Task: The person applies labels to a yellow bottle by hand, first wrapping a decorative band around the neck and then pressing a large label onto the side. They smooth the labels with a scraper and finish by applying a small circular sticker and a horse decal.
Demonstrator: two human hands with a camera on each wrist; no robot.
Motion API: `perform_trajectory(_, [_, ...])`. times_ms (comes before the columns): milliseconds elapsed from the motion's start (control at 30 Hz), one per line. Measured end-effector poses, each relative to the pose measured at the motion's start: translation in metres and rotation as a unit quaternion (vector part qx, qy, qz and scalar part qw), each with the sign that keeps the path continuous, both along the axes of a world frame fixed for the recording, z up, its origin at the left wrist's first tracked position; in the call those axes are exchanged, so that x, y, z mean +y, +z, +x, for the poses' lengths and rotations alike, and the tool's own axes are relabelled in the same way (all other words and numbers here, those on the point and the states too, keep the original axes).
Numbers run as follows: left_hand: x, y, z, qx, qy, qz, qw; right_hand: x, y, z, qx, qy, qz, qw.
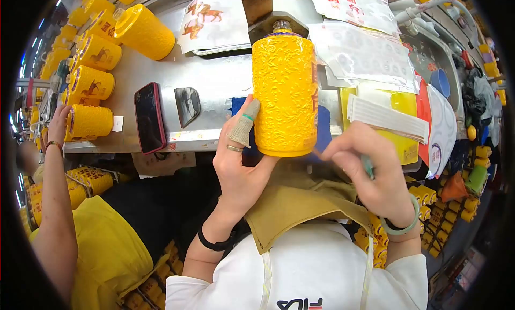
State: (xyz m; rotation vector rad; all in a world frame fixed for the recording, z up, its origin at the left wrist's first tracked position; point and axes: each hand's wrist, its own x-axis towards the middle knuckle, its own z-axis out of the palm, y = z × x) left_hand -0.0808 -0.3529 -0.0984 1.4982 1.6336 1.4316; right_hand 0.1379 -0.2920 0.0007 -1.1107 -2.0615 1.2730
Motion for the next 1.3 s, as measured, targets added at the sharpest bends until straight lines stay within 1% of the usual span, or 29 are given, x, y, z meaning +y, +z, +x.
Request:
perform_trajectory(67, [-0.001, 0.0, 0.0, -0.012, -0.001, 0.0, 1.0, -0.004, 0.001, -0.012, 0.019, 0.014, -0.017, 1.0])
perform_trajectory(133, [-0.002, 0.003, 0.0, -0.033, -0.036, -0.003, 0.999, -0.008, -0.001, -0.022, 0.021, 0.01, -0.027, 0.999])
perform_trajectory(167, [-0.003, 0.008, 0.0, -0.034, -0.036, -0.002, 0.999, -0.009, -0.003, -0.026, 0.025, 0.006, -0.037, 0.999])
perform_trajectory(233, [-0.008, 0.019, -0.001, -0.066, -0.095, -0.015, 0.993, -0.011, -0.01, -0.029, 0.017, 0.003, -0.018, 1.0])
perform_trajectory(267, [-0.01, 0.017, -0.003, -0.067, -0.094, -0.015, 0.993, -0.012, -0.012, -0.031, 0.01, -0.001, 0.001, 1.0])
perform_trajectory(333, [-0.013, 0.012, -0.007, -0.148, -0.131, -0.024, 0.98, -0.015, -0.011, -0.034, 0.007, -0.004, -0.01, 1.0])
perform_trajectory(367, [-0.013, 0.011, -0.005, -0.206, -0.125, -0.022, 0.97, -0.016, -0.012, -0.036, 0.014, -0.011, -0.004, 1.0])
perform_trajectory(400, [-0.015, 0.008, -0.004, -0.207, -0.125, -0.023, 0.97, -0.017, -0.012, -0.038, 0.02, -0.018, 0.002, 1.0])
perform_trajectory(467, [-0.02, 0.001, -0.004, -0.188, -0.071, 0.035, 0.979, -0.019, -0.012, -0.04, 0.028, -0.022, -0.001, 0.999])
perform_trajectory(500, [-0.023, 0.005, -0.002, -0.139, -0.015, 0.06, 0.988, -0.02, -0.012, -0.042, 0.035, -0.025, -0.004, 0.999])
perform_trajectory(533, [-0.027, 0.011, -0.002, -0.139, -0.014, 0.061, 0.988, -0.021, -0.011, -0.043, 0.034, -0.025, -0.003, 0.999])
perform_trajectory(600, [-0.036, 0.023, -0.004, -0.198, -0.111, -0.035, 0.973, -0.024, -0.011, -0.045, 0.058, -0.035, -0.039, 0.997])
perform_trajectory(633, [-0.032, 0.025, 0.003, -0.238, -0.074, -0.014, 0.968, -0.025, -0.011, -0.045, 0.058, -0.033, -0.04, 0.997])
perform_trajectory(667, [-0.032, 0.024, 0.004, -0.238, -0.072, -0.015, 0.969, -0.025, -0.012, -0.045, 0.045, -0.036, -0.034, 0.998])
perform_trajectory(733, [-0.031, 0.021, 0.004, -0.252, -0.042, -0.018, 0.967, -0.026, -0.011, -0.043, 0.033, -0.039, -0.027, 0.998])
perform_trajectory(800, [-0.031, 0.02, 0.003, -0.238, -0.034, -0.025, 0.97, -0.026, -0.009, -0.04, -0.051, -0.079, 0.024, 0.995])
perform_trajectory(833, [-0.03, 0.02, 0.003, -0.222, -0.028, -0.026, 0.974, -0.027, -0.013, -0.038, -0.051, -0.085, 0.048, 0.994])
perform_trajectory(900, [-0.029, 0.019, 0.004, -0.206, -0.023, -0.028, 0.978, -0.026, -0.015, -0.033, -0.054, -0.089, 0.053, 0.993])
perform_trajectory(967, [-0.027, 0.017, 0.006, -0.162, -0.007, -0.034, 0.986, -0.024, -0.016, -0.032, -0.057, -0.097, 0.058, 0.992])
perform_trajectory(1100, [-0.024, 0.012, 0.008, -0.177, -0.007, -0.025, 0.984, -0.022, -0.018, -0.031, -0.054, -0.104, 0.049, 0.992])
perform_trajectory(1167, [-0.022, 0.01, 0.007, -0.126, 0.005, -0.01, 0.992, -0.021, -0.018, -0.031, -0.054, -0.107, 0.043, 0.992])
perform_trajectory(1200, [-0.022, 0.009, 0.007, -0.126, 0.005, -0.01, 0.992, -0.021, -0.019, -0.031, -0.054, -0.107, 0.043, 0.992])
perform_trajectory(1267, [-0.022, 0.007, 0.005, -0.202, -0.015, -0.042, 0.978, -0.021, -0.02, -0.031, -0.047, -0.111, 0.027, 0.992])
perform_trajectory(1300, [-0.022, 0.006, 0.004, -0.202, -0.014, -0.042, 0.978, -0.02, -0.021, -0.031, -0.047, -0.111, 0.026, 0.992])
